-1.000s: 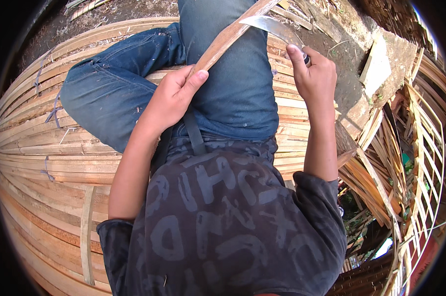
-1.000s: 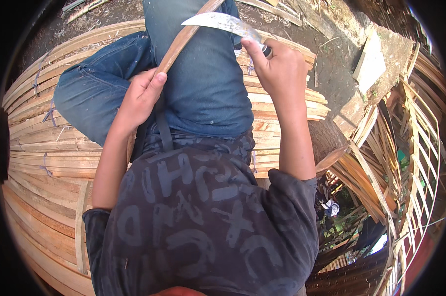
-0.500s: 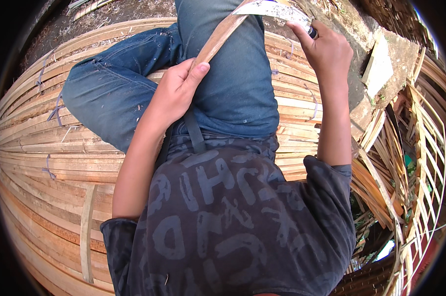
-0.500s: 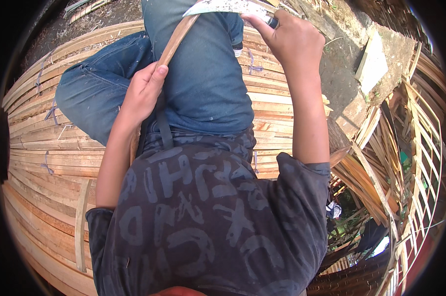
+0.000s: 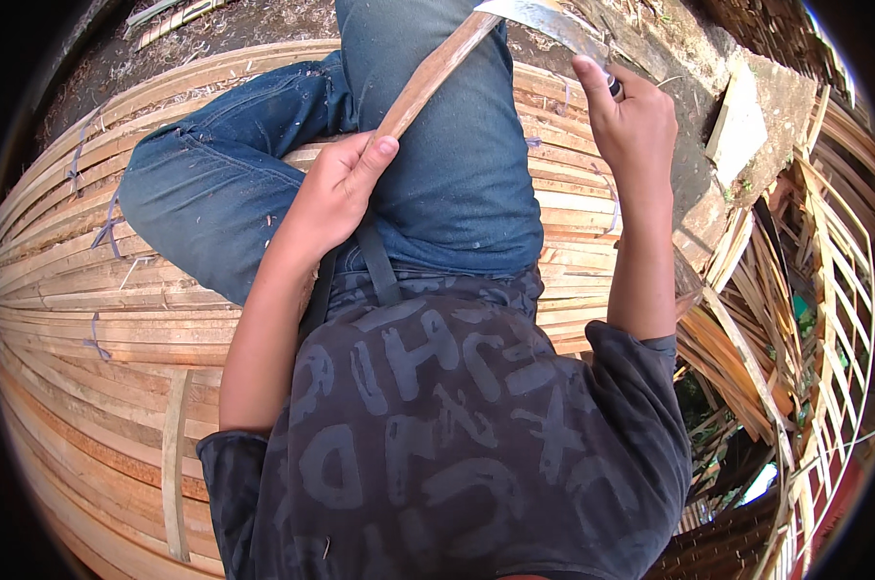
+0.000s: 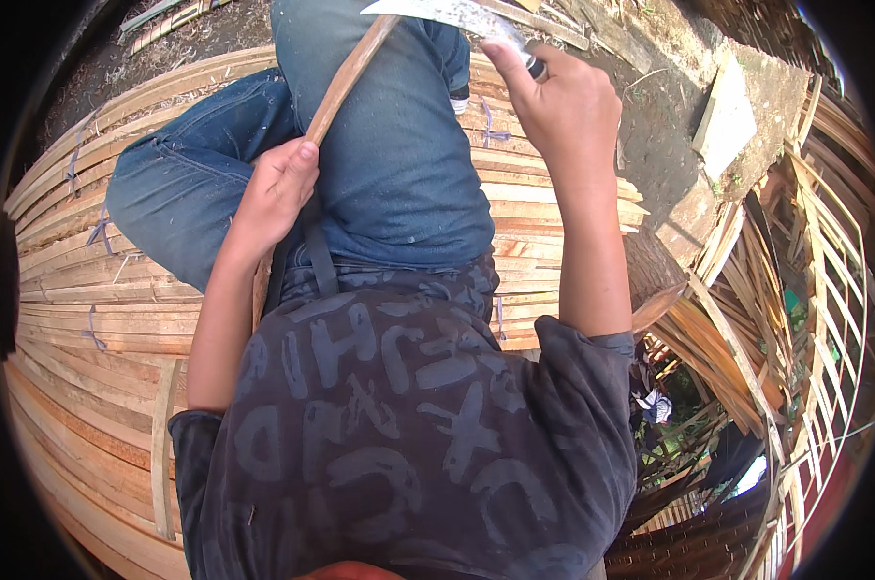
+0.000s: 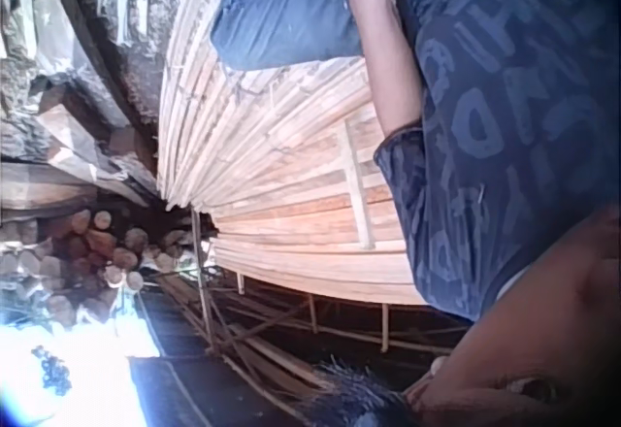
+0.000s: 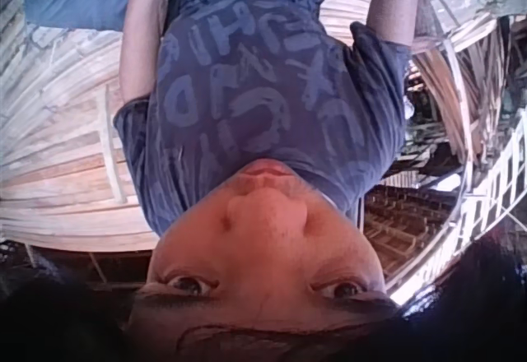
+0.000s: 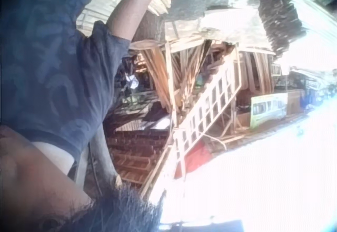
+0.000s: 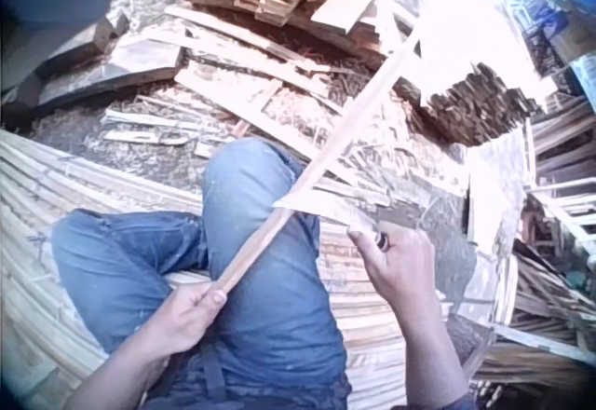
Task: The person sits on the ground and uses a curved knife to shave thin strips from a long piece of wood held across their lap. They repeatedly scrape the blade along the wood to remove the outer layer, creating a pile of wood shavings.
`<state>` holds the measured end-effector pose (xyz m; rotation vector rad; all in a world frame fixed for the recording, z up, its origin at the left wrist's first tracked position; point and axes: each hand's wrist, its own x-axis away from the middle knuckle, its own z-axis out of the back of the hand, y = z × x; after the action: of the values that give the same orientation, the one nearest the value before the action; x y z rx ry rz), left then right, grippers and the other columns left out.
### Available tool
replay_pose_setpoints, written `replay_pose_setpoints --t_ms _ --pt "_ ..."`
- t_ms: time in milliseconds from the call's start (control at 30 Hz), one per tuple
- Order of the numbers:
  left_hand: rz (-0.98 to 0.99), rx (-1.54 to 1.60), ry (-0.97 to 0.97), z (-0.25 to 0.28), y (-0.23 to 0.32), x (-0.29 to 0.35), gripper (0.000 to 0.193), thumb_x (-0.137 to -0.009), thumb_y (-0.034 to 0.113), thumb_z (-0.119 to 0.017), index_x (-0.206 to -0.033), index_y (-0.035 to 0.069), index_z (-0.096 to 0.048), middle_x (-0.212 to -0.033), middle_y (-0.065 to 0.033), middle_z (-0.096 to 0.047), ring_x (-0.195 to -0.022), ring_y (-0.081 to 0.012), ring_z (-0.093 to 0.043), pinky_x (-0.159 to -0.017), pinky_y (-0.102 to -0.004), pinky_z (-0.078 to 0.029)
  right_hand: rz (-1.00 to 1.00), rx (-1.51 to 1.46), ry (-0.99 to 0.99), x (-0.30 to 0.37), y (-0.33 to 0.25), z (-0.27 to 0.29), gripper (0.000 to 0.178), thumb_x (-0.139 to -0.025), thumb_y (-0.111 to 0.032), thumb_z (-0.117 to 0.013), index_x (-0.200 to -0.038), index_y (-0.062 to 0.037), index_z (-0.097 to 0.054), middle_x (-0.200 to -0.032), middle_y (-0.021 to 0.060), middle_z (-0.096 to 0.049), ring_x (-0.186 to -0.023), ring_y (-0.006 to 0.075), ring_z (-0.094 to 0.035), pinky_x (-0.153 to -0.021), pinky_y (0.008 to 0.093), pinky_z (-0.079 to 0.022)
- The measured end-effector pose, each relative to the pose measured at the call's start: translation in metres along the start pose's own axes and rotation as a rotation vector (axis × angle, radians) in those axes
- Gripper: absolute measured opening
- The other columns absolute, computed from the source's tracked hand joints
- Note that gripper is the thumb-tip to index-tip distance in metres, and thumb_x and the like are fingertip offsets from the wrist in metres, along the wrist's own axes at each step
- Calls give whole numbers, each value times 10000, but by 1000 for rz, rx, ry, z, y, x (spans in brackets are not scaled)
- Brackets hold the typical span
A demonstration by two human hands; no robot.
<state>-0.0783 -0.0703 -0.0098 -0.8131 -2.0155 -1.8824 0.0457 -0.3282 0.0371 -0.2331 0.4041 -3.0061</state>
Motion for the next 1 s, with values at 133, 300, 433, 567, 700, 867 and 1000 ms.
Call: replay_pose_setpoints --t_ms 133,300,433,567,700,867,1000 --pt "33 24 -24 5 2 0 461 -999 469 -367 -723 101 -403 -607 74 -273 -506 -32 -254 -442 -215 -224 146 116 17 -9 -13 -15 649 -822 -686 -505 -792 -75 -721 -510 89 -574 -537 287 -620 -526 376 -479" --pt "53 79 2 5 4 -1 502 -989 524 -332 -732 98 -399 -618 70 -263 -507 -37 -255 -441 -215 -221 272 235 109 -36 -5 -21 667 -795 -719 -503 -724 -83 -688 -511 90 -580 -523 299 -615 -495 383 -476" --pt "44 87 5 4 4 -3 512 -982 541 -333 -739 95 -395 -616 67 -258 -508 -36 -253 -440 -216 -218 331 176 230 -58 4 -17 581 -762 -647 -601 -681 -73 -636 -561 141 -587 -574 335 -617 -515 415 -474" --pt "59 92 -18 5 6 -2 508 -984 538 -334 -738 97 -392 -615 66 -256 -506 -35 -250 -436 -216 -212 330 163 332 -77 26 -19 533 -746 -548 -682 -630 -39 -574 -572 176 -567 -589 364 -602 -527 445 -459" --pt "67 153 -42 6 5 -4 502 -988 529 -333 -730 101 -384 -610 68 -251 -494 -36 -241 -428 -218 -205 309 252 357 -75 23 -19 540 -758 -592 -640 -676 -59 -619 -569 150 -585 -568 342 -609 -516 424 -466" --pt "67 211 -72 6 6 -4 500 -989 524 -335 -713 109 -370 -605 72 -245 -484 -35 -232 -422 -219 -198 297 332 423 -74 33 -29 621 -762 -705 -566 -770 -99 -703 -560 110 -610 -565 307 -632 -510 391 -484" --pt "75 205 -68 6 8 -5 505 -988 528 -335 -705 110 -370 -605 74 -242 -482 -34 -230 -418 -221 -196 272 181 380 -60 23 -36 618 -771 -688 -574 -747 -83 -699 -526 105 -587 -528 295 -620 -480 378 -470"
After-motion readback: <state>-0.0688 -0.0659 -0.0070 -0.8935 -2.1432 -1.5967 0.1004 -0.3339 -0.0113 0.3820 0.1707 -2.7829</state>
